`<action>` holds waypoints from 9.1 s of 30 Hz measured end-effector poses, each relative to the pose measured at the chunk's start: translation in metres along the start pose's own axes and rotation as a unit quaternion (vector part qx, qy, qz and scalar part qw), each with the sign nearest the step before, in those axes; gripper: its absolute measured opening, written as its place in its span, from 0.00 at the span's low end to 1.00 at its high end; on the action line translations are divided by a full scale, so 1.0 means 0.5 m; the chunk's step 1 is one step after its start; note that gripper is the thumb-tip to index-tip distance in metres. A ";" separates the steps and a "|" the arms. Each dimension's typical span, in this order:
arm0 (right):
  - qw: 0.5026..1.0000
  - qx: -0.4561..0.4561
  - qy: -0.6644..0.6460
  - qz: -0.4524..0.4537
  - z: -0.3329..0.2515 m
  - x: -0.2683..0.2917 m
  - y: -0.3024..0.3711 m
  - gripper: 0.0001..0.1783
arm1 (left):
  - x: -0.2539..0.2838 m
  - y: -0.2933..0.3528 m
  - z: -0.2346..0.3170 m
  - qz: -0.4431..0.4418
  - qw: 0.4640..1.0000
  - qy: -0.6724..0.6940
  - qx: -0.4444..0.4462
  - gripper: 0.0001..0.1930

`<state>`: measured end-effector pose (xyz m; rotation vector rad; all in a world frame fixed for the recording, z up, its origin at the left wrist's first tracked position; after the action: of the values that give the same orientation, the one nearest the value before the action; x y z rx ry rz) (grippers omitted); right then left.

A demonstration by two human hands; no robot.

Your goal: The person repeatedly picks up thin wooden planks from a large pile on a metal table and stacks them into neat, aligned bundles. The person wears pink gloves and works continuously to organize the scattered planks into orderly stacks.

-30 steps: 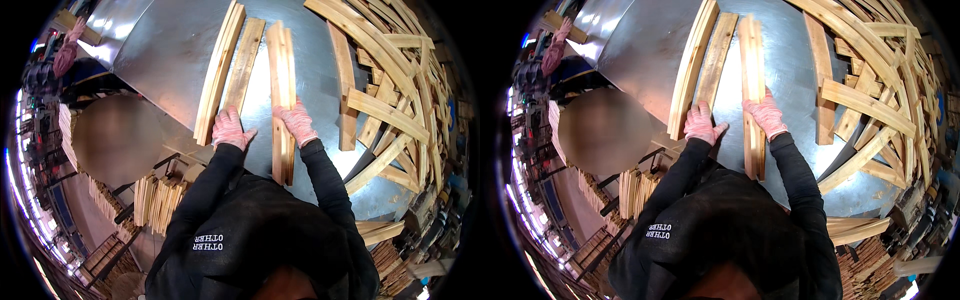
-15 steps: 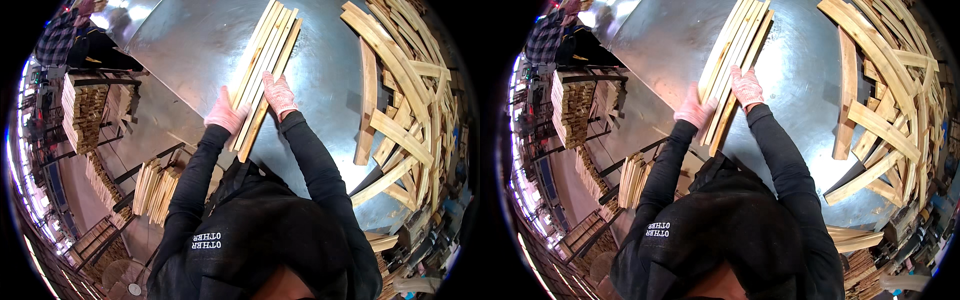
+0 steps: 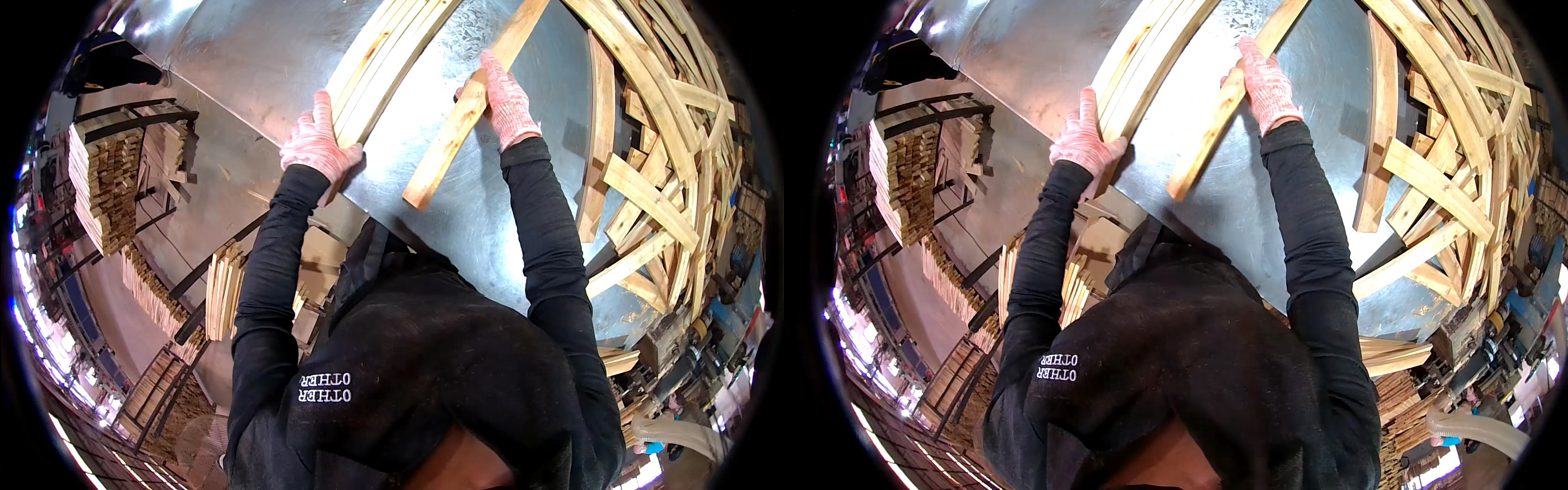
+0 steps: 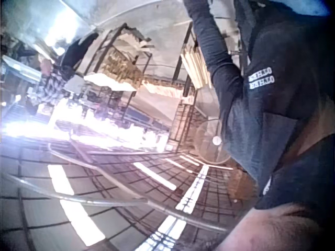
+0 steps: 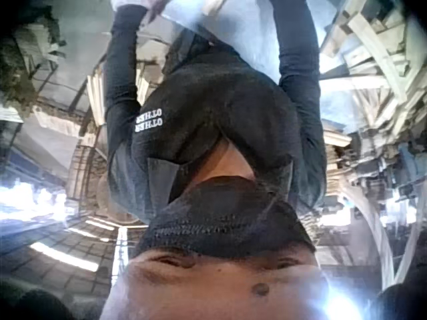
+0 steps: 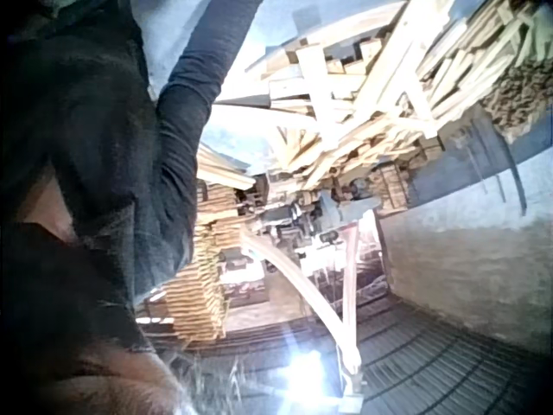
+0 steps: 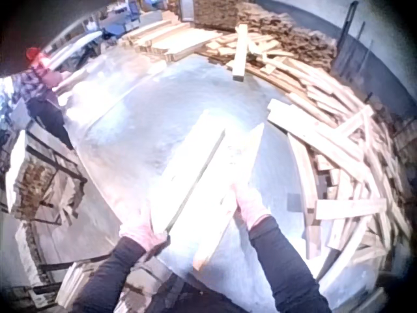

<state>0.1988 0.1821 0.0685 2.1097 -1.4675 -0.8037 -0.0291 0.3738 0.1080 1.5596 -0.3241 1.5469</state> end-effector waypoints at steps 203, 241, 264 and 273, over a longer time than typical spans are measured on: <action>0.643 0.041 0.696 0.319 -0.085 0.397 0.021 0.41 | 0.207 -0.279 -0.260 0.205 0.978 0.022 -0.012 0.32; 0.914 0.217 0.338 0.050 -0.129 0.489 0.334 0.28 | 0.327 -0.147 0.356 0.475 0.844 -0.080 -0.237 0.44; 0.915 0.202 0.271 -0.222 -0.569 -0.313 -0.183 0.14 | 0.192 -0.281 -0.378 0.075 0.991 0.065 -0.095 0.40; 0.217 0.532 0.776 -0.263 -0.219 -0.621 -0.190 0.17 | 0.232 -0.335 -0.438 0.009 0.995 0.094 -0.029 0.37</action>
<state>0.2557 0.5098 0.1513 2.0684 0.3291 2.4007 -0.0333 0.6730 0.1084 1.3569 -0.2739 1.6691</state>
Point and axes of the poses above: each hand's wrist, its own y-axis away from the middle knuckle, its own x-axis out of the back of the hand, z = x × y, the point moved 4 cm from there along -y, towards the middle knuckle, and after that the axes turned 2 degrees about y, right-handed, at the moved point
